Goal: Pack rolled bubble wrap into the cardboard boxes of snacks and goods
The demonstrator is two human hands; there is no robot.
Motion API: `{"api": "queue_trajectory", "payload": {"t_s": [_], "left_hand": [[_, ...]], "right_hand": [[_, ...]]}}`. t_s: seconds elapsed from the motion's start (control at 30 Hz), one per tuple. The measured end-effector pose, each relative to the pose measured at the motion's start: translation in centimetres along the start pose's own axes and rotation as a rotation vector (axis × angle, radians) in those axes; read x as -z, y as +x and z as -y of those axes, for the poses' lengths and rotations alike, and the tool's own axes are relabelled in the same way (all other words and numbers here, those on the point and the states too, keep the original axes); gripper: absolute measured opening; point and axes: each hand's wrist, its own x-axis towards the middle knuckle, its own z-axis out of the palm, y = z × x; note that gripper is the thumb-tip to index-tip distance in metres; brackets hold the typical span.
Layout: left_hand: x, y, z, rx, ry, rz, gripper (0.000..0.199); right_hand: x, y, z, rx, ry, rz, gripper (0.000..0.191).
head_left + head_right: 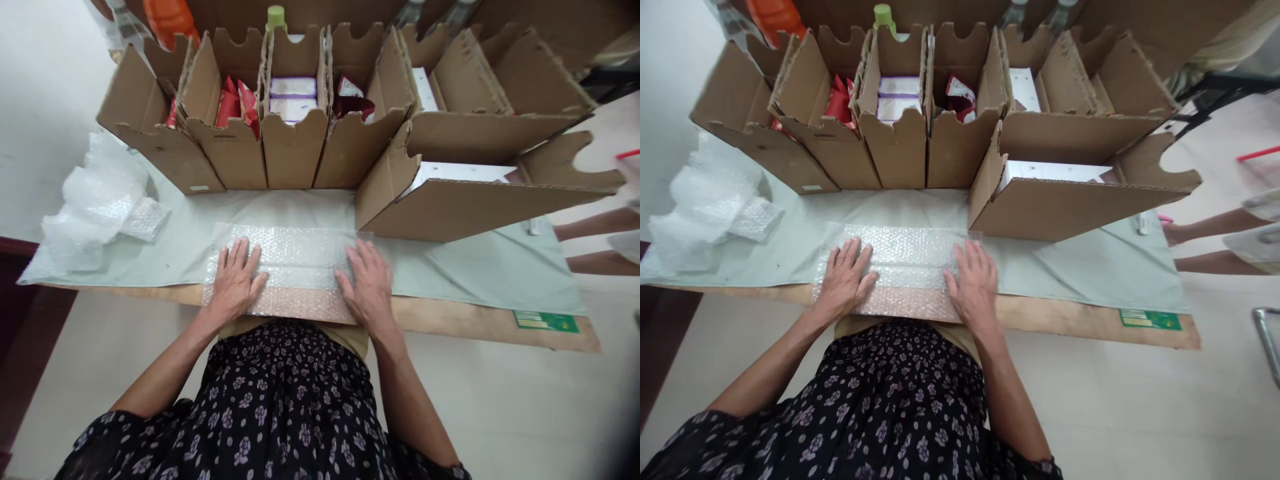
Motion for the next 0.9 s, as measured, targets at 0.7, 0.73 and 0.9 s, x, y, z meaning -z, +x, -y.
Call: {"api": "queue_trajectory", "payload": {"t_s": [0.7,0.73,0.9], "left_hand": [[2.3,-3.4,-0.1,-0.110,-0.140,-0.056,0.038],[2.2,-3.3,0.0,-0.115,-0.137,-0.027,0.038],[1.7,-3.5,0.3,-0.107,-0.127,-0.012,0.041]], "right_hand": [[4.6,-8.9,-3.7,0.231,-0.052,0.036,0.067],[4.5,-8.9,-3.7,0.245,-0.044,0.047,0.069],[3.1,-9.8,-3.8,0.252,-0.111,0.057,0.068]]}}
